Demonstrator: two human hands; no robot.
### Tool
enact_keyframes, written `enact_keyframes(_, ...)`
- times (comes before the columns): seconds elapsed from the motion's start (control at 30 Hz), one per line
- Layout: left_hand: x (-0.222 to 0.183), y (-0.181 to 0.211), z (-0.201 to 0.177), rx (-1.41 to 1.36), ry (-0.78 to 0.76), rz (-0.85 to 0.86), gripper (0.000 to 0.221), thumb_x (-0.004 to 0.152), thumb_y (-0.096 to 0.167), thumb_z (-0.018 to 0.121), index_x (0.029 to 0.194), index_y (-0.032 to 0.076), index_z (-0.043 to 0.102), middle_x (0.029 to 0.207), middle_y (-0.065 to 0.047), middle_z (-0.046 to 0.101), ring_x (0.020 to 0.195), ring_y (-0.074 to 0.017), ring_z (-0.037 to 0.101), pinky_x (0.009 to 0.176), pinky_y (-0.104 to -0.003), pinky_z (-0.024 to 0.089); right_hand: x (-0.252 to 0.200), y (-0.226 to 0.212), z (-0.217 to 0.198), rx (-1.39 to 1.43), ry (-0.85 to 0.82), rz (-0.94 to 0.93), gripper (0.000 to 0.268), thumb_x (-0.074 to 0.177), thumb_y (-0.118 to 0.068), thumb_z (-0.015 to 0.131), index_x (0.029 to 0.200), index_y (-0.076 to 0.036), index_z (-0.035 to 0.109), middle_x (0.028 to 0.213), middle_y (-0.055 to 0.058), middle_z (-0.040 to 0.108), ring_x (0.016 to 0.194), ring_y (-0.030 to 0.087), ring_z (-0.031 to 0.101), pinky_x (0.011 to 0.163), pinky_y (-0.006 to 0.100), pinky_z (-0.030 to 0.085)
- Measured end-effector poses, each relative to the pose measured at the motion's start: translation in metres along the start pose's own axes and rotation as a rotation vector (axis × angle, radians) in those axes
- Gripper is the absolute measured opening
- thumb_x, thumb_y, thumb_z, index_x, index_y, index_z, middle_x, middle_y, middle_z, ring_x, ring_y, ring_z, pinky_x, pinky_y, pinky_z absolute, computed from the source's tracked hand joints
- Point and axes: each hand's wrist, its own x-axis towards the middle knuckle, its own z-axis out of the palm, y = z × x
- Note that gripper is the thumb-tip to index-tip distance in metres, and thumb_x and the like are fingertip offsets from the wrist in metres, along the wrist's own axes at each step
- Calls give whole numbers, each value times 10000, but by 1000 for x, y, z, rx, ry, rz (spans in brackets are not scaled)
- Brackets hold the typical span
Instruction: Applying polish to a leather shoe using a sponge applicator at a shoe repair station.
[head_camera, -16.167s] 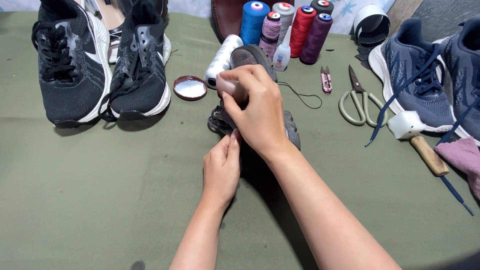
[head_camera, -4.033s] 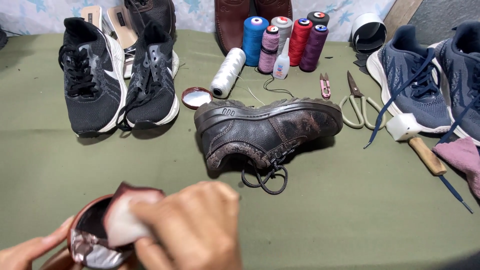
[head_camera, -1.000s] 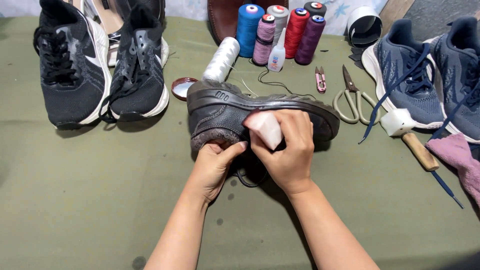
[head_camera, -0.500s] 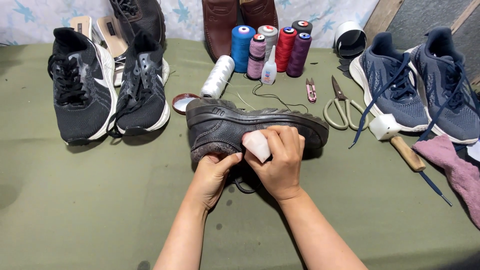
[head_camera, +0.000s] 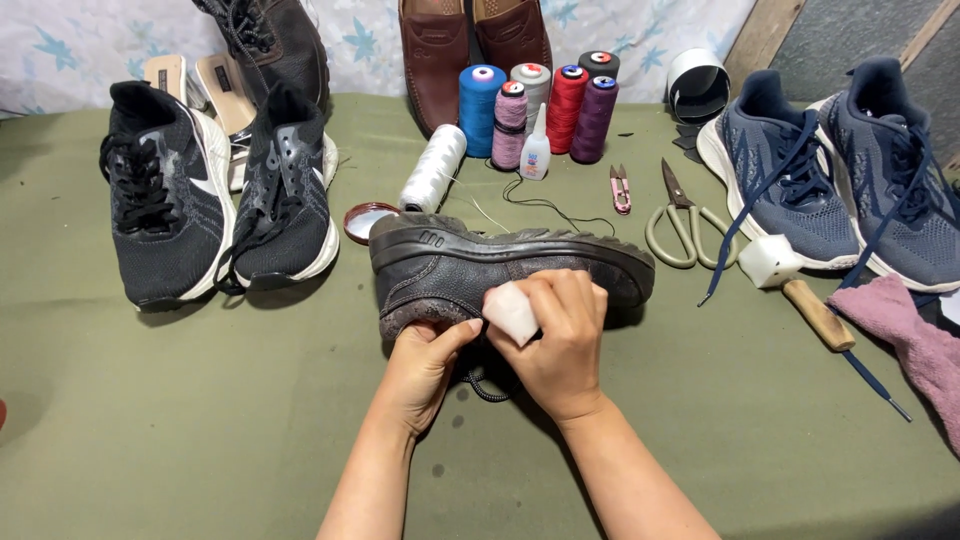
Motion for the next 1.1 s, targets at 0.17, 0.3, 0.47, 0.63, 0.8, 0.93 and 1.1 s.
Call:
enact_keyframes(0.17,6,-8,-6,-32,-16,6,377,816,-21,780,1189,-34,730,1103,-149,744,997,-230,683,996,-404,525,1,-3,1,3,0,-24,321,776,-370,873,871,-125,689,875,4,603,823,215,592,830,334,405)
enact_keyframes(0.3,1,3,-3,-97,15,-25,379,908,137,701,1237,-52,708,1193,-176,697,1124,-245,607,1102,-447,437,0,-4,1,-16,-2,6,259,757,-297,850,853,-138,670,878,-8,587,826,204,584,843,328,394)
enact_keyframes(0.47,-13,36,25,-193,108,-122,488,932,256,565,1263,-92,651,1338,-182,692,1241,-234,631,1125,-349,473,3,-11,-5,3,-155,-53,380,837,-457,708,970,-103,669,964,79,613,883,305,563,826,432,344)
enact_keyframes(0.63,-14,34,23,-177,116,-130,549,924,312,549,1272,-105,634,1352,-180,682,1267,-224,620,1132,-329,465,4,-14,0,-35,-74,-64,250,770,-271,782,916,-106,664,929,38,600,828,252,555,808,390,369)
enact_keyframes(0.8,0,5,-6,-135,24,-27,618,970,360,620,1340,-134,592,1413,-274,597,1334,-330,568,1162,-441,431,-2,-9,5,-79,-28,-78,337,794,-418,821,865,-125,670,852,53,621,800,298,595,793,419,407)
enact_keyframes(0.93,-9,21,7,-146,20,-38,618,953,361,627,1316,-138,608,1381,-266,626,1323,-316,586,1148,-423,449,-6,7,5,-127,17,10,380,699,-370,884,879,-124,658,917,33,624,860,288,584,810,414,393)
enact_keyframes(1.1,-3,12,2,-159,27,-39,599,959,364,632,1298,-129,625,1376,-265,627,1297,-317,601,1137,-426,460,-11,11,3,-123,11,-4,362,649,-276,906,899,-138,683,908,31,643,897,255,613,898,392,394)
